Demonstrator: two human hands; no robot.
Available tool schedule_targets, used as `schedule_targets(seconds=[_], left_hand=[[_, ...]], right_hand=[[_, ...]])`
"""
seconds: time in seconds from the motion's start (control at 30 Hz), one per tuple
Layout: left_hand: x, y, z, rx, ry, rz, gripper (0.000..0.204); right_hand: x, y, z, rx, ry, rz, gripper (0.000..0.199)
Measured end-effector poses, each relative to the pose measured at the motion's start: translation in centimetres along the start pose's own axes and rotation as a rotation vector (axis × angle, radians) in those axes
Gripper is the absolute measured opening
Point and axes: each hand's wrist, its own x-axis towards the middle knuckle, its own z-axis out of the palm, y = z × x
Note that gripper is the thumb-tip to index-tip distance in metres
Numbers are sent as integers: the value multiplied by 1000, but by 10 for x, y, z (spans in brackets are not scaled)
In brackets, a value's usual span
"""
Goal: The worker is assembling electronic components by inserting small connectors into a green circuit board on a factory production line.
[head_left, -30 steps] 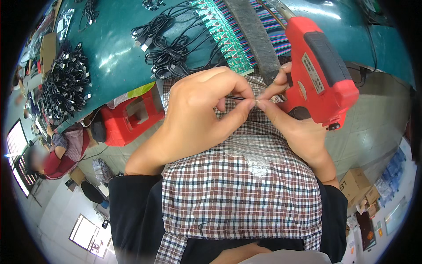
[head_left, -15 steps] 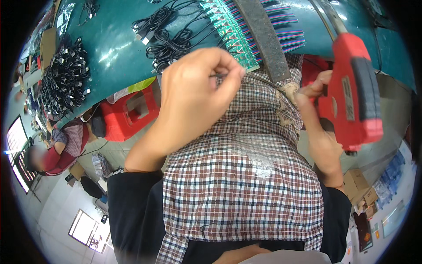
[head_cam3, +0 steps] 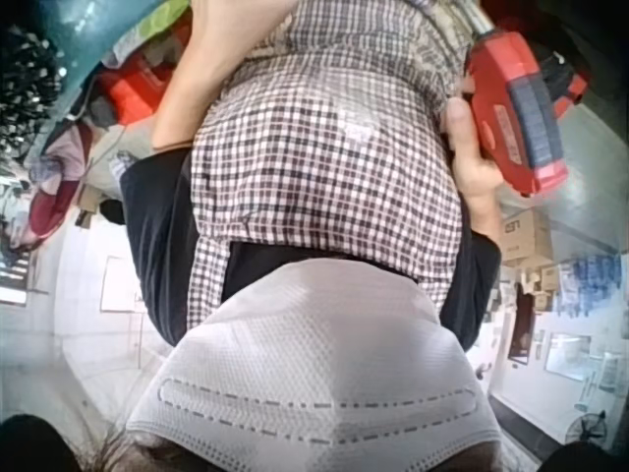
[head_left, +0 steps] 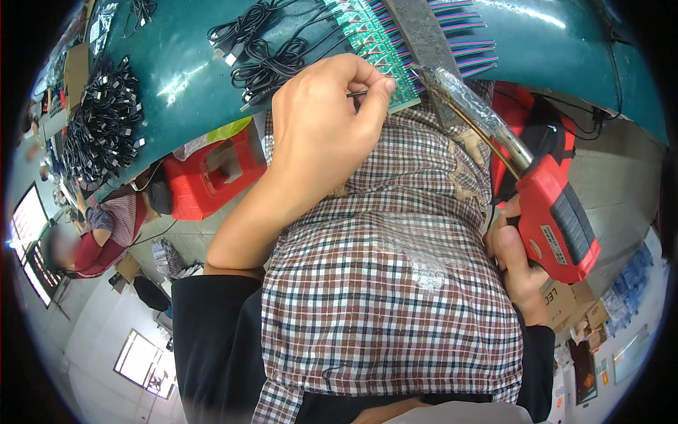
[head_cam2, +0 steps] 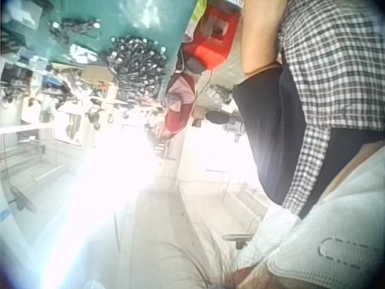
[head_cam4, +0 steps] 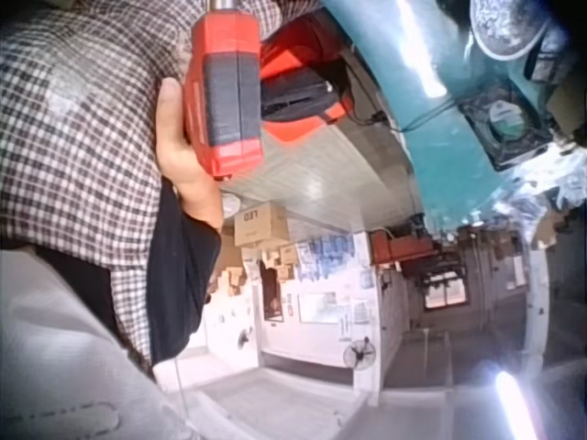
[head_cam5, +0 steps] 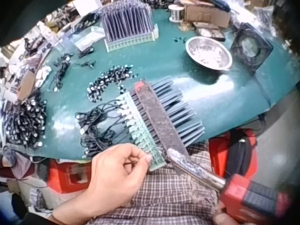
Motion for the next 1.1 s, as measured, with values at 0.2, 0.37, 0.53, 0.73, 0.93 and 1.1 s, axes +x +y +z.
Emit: schedule_targets(seconds=[0.2, 0.37, 0.53, 0.73, 0.93, 1.1], left_hand=[[0, 1, 2, 17, 19, -23, 16], [-1, 4, 3, 32, 56, 16, 15], [-2, 2, 6, 35, 83, 64, 14], [-1, 3, 6, 44, 78, 73, 12], [2, 5, 6, 50, 59, 52, 11], [2, 5, 5, 38, 48, 22, 12]], right_hand=[[4, -6, 0, 135, -6, 109, 17], [4, -3, 10, 26, 77, 15, 16], [3, -2, 11, 52, 74, 62, 17], [5, -8, 7, 52, 70, 89, 17], [7, -12, 5, 23, 69, 89, 21], [5, -9, 3, -34, 69, 32, 22]])
